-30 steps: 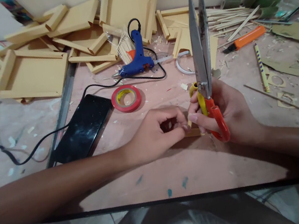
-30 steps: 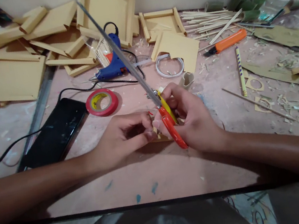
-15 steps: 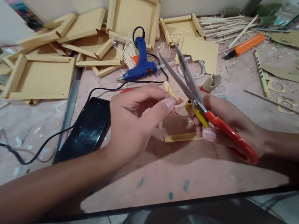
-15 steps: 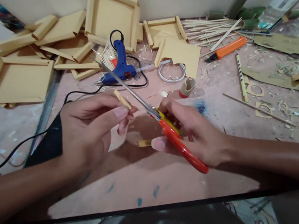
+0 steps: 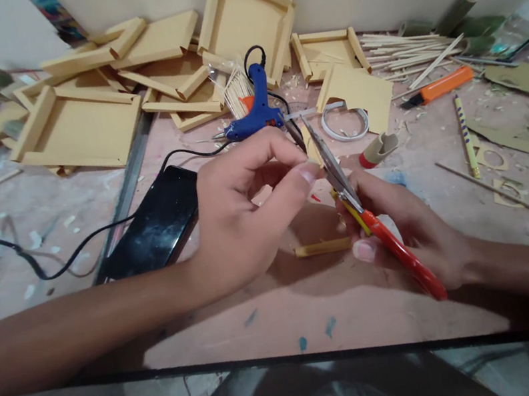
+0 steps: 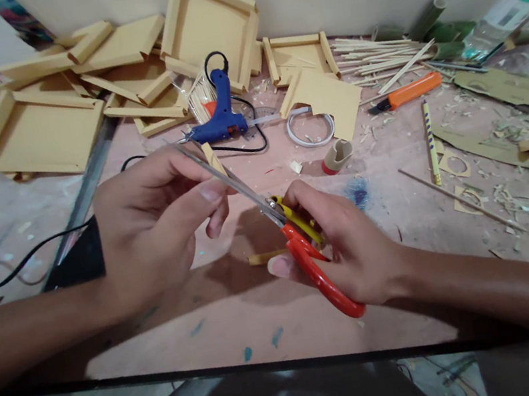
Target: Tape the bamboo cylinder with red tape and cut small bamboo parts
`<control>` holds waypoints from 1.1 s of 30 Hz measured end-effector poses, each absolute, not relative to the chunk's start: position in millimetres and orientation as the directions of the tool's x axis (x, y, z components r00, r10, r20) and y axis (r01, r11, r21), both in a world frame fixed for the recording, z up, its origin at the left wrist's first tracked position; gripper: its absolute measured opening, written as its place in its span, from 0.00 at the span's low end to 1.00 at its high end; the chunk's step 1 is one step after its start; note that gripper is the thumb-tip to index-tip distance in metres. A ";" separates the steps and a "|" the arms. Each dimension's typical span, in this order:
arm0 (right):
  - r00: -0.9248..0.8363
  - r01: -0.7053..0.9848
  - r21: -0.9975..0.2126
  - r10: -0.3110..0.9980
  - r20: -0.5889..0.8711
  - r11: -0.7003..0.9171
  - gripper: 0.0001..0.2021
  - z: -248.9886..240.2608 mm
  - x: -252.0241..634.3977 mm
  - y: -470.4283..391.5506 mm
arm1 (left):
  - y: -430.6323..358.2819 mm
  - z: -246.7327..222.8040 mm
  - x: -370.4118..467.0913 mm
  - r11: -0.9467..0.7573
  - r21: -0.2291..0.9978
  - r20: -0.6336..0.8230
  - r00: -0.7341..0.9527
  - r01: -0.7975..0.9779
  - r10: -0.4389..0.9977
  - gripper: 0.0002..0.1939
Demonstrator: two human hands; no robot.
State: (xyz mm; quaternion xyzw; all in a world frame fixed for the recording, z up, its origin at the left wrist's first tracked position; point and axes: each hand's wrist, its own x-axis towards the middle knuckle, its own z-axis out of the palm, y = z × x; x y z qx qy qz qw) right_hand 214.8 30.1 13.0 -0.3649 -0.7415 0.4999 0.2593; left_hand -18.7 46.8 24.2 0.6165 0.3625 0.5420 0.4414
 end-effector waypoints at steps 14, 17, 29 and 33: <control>-0.583 0.315 -0.920 0.813 0.006 0.232 0.16 13.8 212.3 31.8 | 47.5 25.7 -15.3 -0.282 0.959 0.278 0.173 -0.002 0.945 0.11; -0.577 0.314 -0.917 0.816 0.021 0.245 0.17 14.6 211.9 32.1 | 47.2 24.6 -15.2 -0.244 0.970 0.241 0.192 -0.007 0.951 0.10; -0.336 0.023 -0.999 0.941 -0.038 -0.032 0.22 12.4 203.8 27.9 | 41.2 4.4 -7.4 -0.224 0.971 0.239 0.331 -0.083 0.913 0.09; -0.303 0.037 -0.998 0.953 0.033 0.046 0.22 13.8 201.2 27.7 | 34.0 -5.4 -4.2 -0.134 0.991 0.127 0.368 -0.007 0.921 0.08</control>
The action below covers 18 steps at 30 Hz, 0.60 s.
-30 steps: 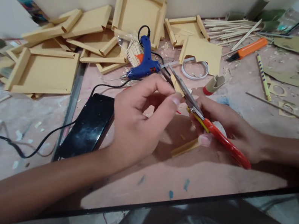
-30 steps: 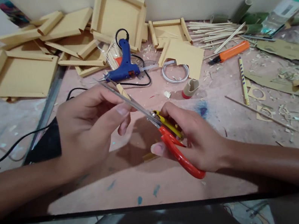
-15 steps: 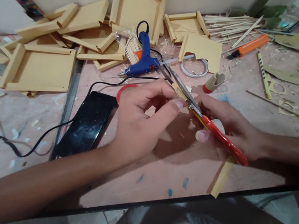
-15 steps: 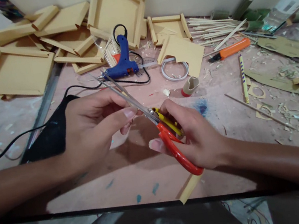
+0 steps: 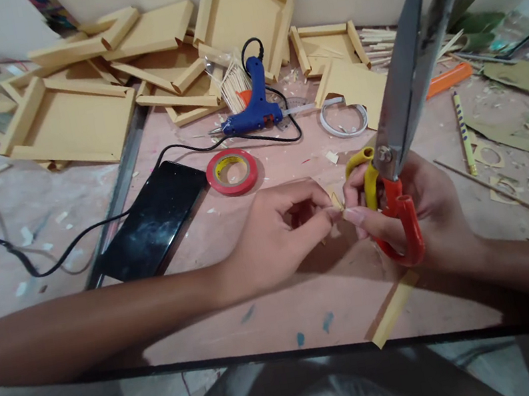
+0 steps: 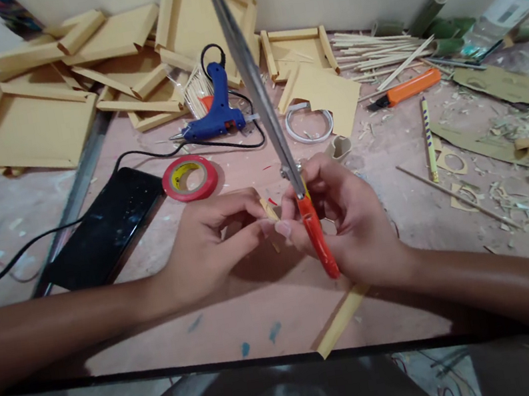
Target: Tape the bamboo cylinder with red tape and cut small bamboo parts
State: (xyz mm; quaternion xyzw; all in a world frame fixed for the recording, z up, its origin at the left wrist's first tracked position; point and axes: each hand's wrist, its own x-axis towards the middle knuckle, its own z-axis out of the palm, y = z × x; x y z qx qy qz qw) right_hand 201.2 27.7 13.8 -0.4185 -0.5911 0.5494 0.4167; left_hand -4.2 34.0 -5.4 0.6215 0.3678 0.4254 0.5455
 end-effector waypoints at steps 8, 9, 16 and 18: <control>-0.272 -0.006 -1.000 0.962 0.007 0.005 0.24 9.3 198.9 28.0 | 30.6 -11.3 -4.8 -0.055 0.998 0.065 0.406 -0.036 0.911 0.07; -0.274 -0.012 -1.000 0.962 -0.002 -0.006 0.24 9.1 199.0 28.1 | 30.3 -11.9 -4.7 -0.060 0.997 0.070 0.405 -0.037 0.911 0.07; -0.283 -0.014 -0.999 0.959 -0.033 -0.039 0.25 9.7 199.1 28.3 | 28.9 -13.8 -4.6 -0.055 0.998 0.062 0.405 -0.028 0.912 0.07; -0.278 -0.017 -0.999 0.960 -0.038 -0.044 0.25 9.6 198.7 28.8 | 29.7 -12.8 -4.5 -0.055 0.998 0.061 0.412 -0.026 0.909 0.07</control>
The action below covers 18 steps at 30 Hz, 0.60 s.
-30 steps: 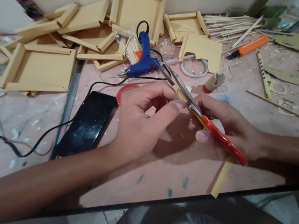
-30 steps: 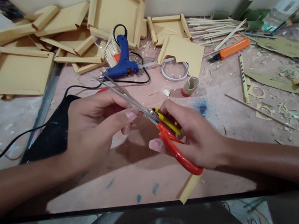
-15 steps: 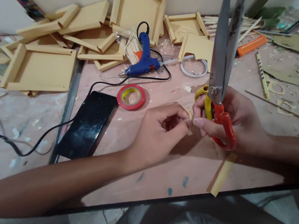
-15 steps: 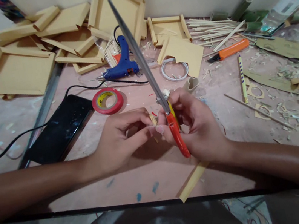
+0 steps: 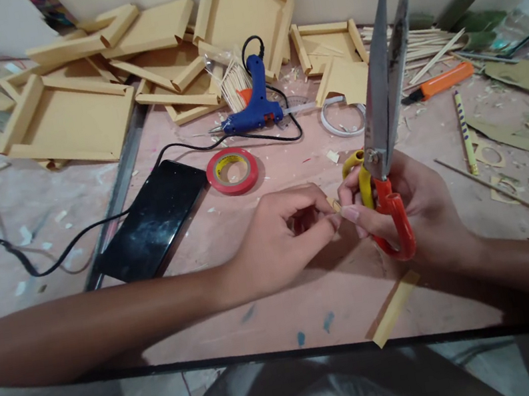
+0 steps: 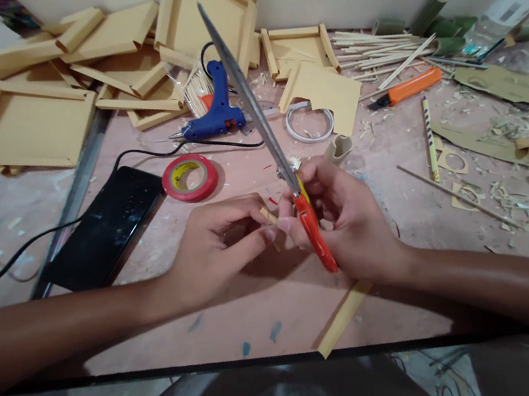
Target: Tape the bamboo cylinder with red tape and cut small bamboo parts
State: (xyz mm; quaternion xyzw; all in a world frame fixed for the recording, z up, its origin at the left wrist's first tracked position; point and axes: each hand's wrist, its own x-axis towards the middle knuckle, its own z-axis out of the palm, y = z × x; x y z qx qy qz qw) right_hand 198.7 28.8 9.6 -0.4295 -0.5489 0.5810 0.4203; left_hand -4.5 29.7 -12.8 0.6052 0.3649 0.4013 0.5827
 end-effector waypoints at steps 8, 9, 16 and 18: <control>-0.281 -0.028 -0.997 0.958 -0.058 -0.069 0.24 8.5 198.0 30.5 | 32.0 -10.4 -7.1 -0.012 1.000 0.015 0.468 -0.009 0.884 0.07; -0.274 -0.024 -0.997 0.960 -0.065 -0.074 0.24 8.5 198.1 30.6 | 32.0 -11.2 -7.5 -0.009 1.000 0.011 0.460 -0.005 0.888 0.07; -0.294 0.000 -0.997 0.953 -0.069 -0.073 0.25 9.0 201.5 30.7 | 33.7 -9.6 -6.1 -0.144 0.990 0.136 0.396 -0.009 0.908 0.08; -0.348 0.009 -0.998 0.936 -0.061 -0.062 0.22 7.3 206.4 30.9 | 36.3 -2.2 -7.4 -0.218 0.976 0.210 0.347 -0.017 0.914 0.09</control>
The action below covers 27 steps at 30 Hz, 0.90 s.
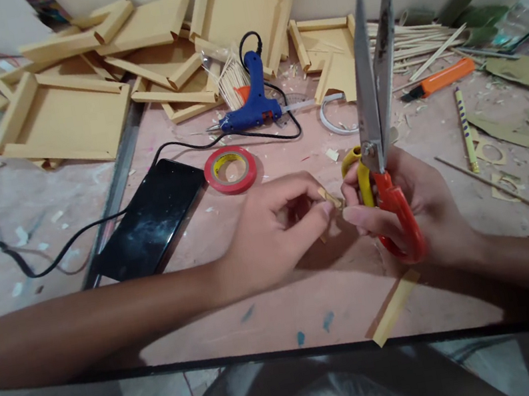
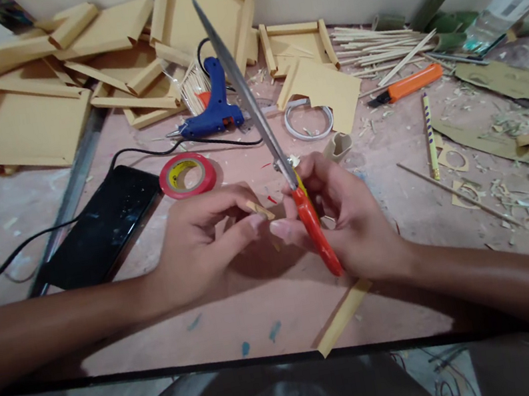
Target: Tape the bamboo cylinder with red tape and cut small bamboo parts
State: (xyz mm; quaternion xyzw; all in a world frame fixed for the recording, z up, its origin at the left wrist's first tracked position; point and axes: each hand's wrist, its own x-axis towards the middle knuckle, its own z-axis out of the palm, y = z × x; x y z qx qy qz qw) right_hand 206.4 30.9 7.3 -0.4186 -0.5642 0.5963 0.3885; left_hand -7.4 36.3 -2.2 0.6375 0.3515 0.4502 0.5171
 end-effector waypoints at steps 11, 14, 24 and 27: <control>-0.605 0.118 -0.985 0.796 0.030 0.127 0.19 8.7 219.3 29.5 | 46.7 24.8 -19.1 -0.373 0.925 0.381 0.145 -0.076 0.913 0.09; -0.613 0.107 -0.989 0.790 0.012 0.098 0.20 10.5 215.4 28.0 | 44.6 26.1 -17.2 -0.360 0.928 0.372 0.154 -0.096 0.915 0.09; -0.627 0.095 -0.989 0.778 0.030 0.114 0.20 10.2 213.7 27.2 | 42.5 29.0 -16.3 -0.397 0.917 0.399 0.147 -0.043 0.905 0.11; -0.626 0.105 -0.987 0.779 0.027 0.119 0.19 9.0 213.8 26.9 | 41.7 29.1 -16.9 -0.380 0.925 0.376 0.158 -0.005 0.913 0.11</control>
